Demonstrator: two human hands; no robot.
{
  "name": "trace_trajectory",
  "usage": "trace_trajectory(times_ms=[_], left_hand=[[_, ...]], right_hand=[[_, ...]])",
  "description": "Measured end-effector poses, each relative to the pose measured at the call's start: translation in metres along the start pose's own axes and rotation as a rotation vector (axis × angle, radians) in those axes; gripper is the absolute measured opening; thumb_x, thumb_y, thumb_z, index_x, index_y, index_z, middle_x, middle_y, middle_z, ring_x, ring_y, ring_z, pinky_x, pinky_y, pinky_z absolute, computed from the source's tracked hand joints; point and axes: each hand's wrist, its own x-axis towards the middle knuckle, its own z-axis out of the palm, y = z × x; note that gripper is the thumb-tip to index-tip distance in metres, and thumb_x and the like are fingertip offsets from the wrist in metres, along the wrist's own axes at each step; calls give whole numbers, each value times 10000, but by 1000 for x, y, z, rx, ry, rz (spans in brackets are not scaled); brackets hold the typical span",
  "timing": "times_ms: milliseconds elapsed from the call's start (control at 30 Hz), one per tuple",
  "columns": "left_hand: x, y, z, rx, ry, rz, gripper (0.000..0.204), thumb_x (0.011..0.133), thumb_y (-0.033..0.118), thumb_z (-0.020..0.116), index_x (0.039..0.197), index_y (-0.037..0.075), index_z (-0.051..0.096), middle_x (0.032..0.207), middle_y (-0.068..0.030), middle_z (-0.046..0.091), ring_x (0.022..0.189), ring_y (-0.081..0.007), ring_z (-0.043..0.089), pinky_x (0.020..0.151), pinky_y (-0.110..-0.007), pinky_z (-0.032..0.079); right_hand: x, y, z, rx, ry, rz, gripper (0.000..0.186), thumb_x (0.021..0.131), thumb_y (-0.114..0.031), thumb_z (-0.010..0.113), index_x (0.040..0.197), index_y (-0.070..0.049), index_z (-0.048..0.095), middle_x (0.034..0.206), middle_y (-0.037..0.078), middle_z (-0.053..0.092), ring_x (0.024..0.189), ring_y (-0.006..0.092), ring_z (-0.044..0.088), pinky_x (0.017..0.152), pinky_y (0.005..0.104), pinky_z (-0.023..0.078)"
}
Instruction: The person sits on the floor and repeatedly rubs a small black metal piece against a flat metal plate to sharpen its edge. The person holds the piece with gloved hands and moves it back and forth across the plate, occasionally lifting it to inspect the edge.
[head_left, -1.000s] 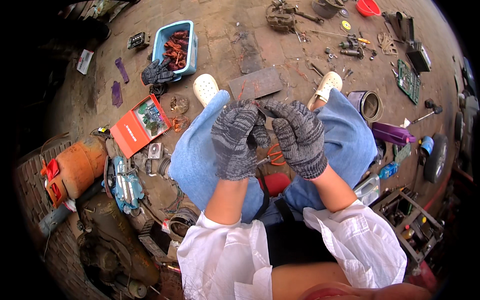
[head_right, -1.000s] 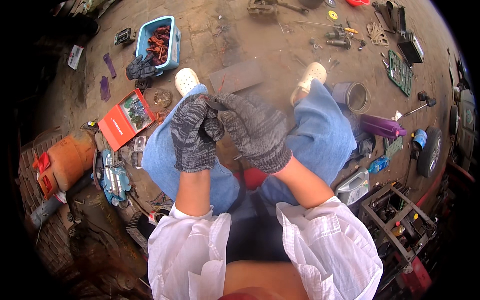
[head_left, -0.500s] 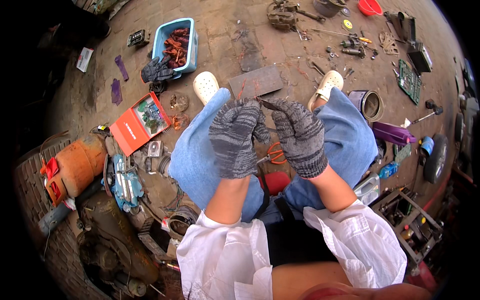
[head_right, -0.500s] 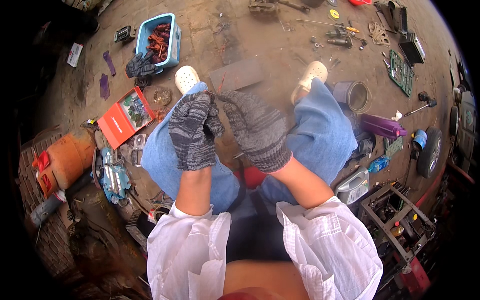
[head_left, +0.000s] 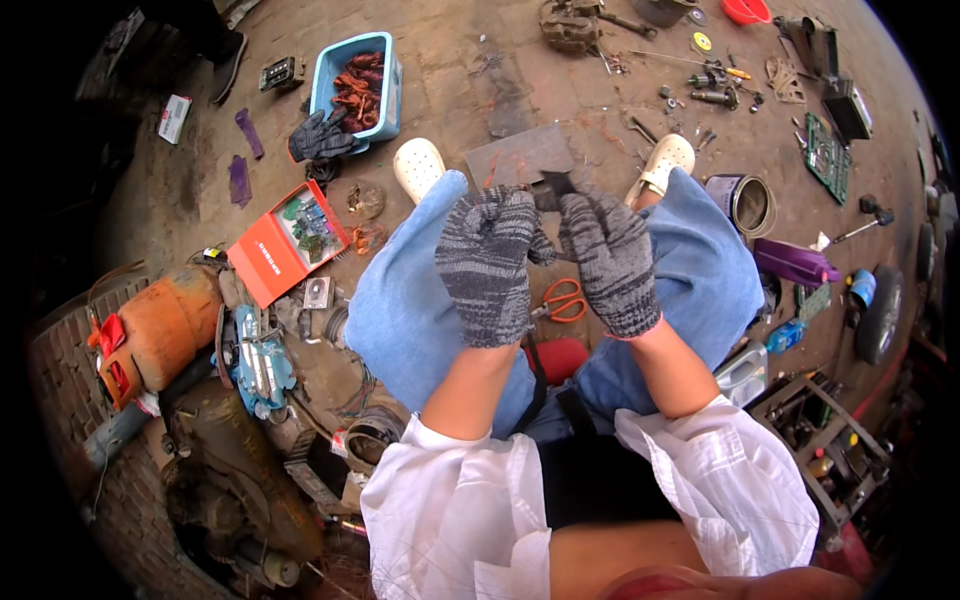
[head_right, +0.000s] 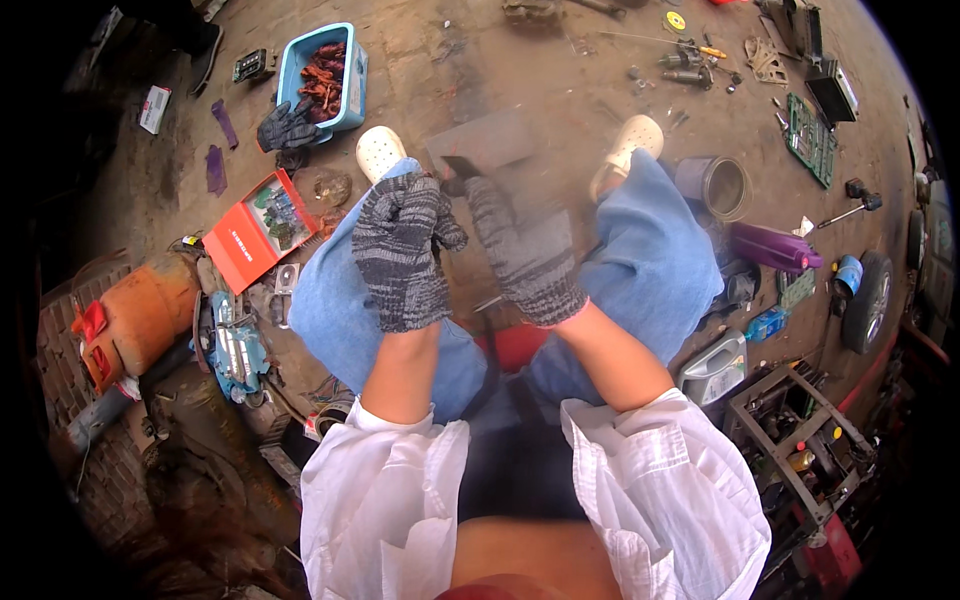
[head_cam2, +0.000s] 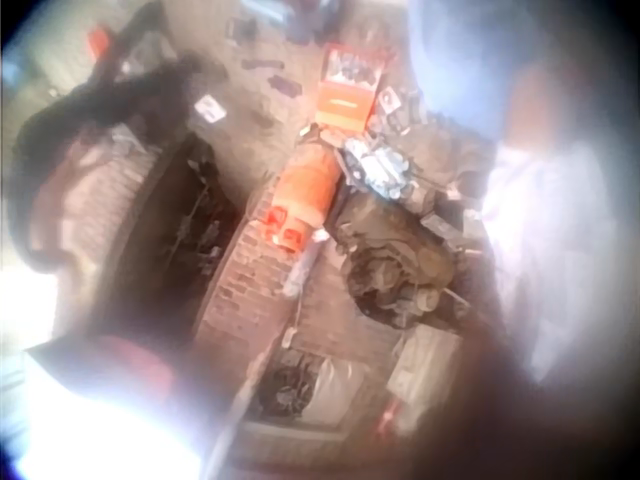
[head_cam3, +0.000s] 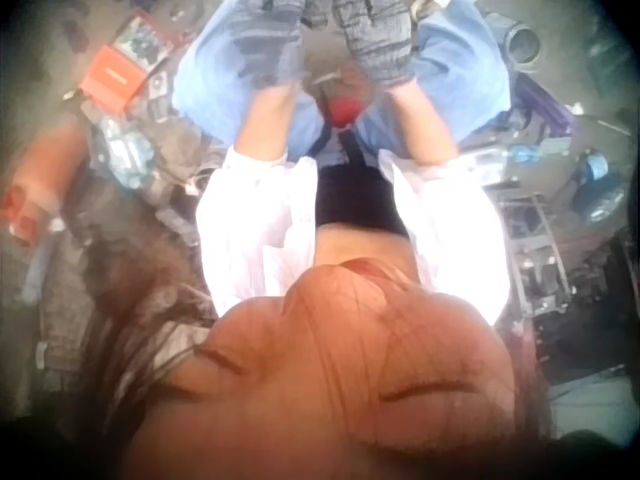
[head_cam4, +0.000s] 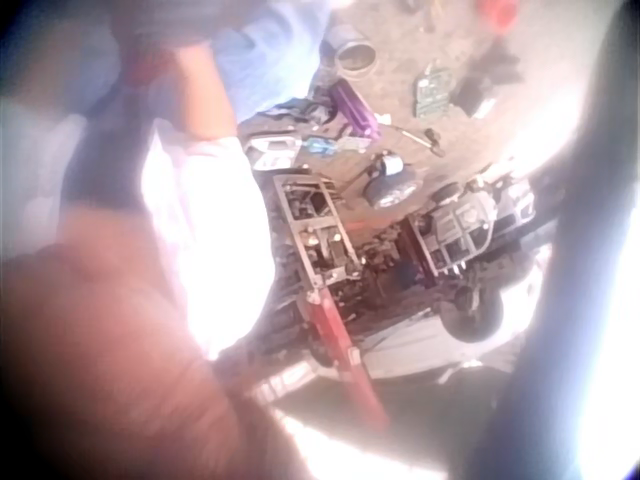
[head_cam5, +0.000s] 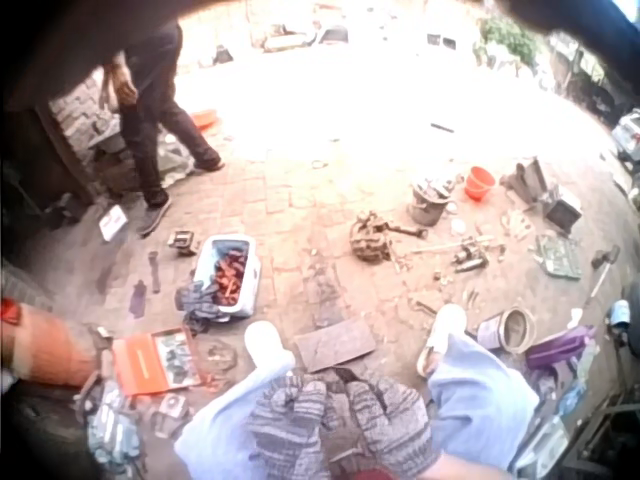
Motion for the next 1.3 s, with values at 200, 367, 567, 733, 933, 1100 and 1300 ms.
trace_trajectory(times_ms=[200, 367, 567, 733, 933, 1100, 1300], left_hand=[[-13, -12, 10, 437, -47, 468, 129, 708, 13, 590, 832, -15, 566, 728, -75, 562, 663, -155, 557, 601, -279, 458], [-8, -20, 8, 541, -90, 612, 130, 679, 20, 624, 799, -4, 580, 735, -127, 557, 659, -238, 557, 590, -302, 442], [-14, -25, 13, 218, -198, 320, 177, 717, 16, 610, 888, -14, 579, 835, -104, 583, 726, -154, 575, 654, -257, 464], [-18, -13, 12, 145, -232, 180, 202, 746, 5, 569, 944, -35, 564, 905, -93, 586, 779, -123, 563, 690, -248, 463], [-19, -38, 3, 168, -233, 84, 180, 771, 24, 516, 929, -47, 563, 865, -118, 598, 783, -174, 566, 722, -269, 439], [-22, -52, -4, 433, -330, 388, 139, 772, 43, 512, 870, -40, 565, 783, -110, 590, 713, -165, 562, 661, -266, 445], [-39, -101, -19, 127, -379, -346, 102, 795, 71, 499, 807, -16, 549, 688, -46, 553, 556, -119, 518, 521, -238, 428]], right_hand=[[4, -14, -6, 79, 139, -47, 229, 743, -81, 594, 948, 17, 566, 777, 51, 604, 709, 101, 549, 666, 241, 438], [5, 1, -11, 131, 148, 14, 263, 737, -78, 610, 971, 28, 553, 784, 45, 599, 713, 92, 542, 663, 224, 437], [9, 11, -15, 66, 177, -5, 224, 752, -97, 596, 935, 28, 558, 751, 40, 588, 685, 87, 530, 636, 230, 437], [4, 0, -10, -91, 218, -158, 197, 737, -94, 605, 894, 18, 566, 735, 69, 594, 675, 112, 548, 629, 236, 441], [-7, 8, -9, -301, 123, -274, 149, 729, -72, 593, 858, 0, 571, 735, 89, 607, 630, 153, 589, 587, 269, 464], [-7, 28, -20, -447, 37, -343, 139, 753, -81, 547, 873, -13, 562, 703, 106, 589, 624, 203, 589, 593, 273, 453], [-27, 110, -20, -192, -173, 275, 208, 797, -186, 524, 868, 9, 545, 673, 98, 551, 624, 164, 510, 601, 296, 416]])
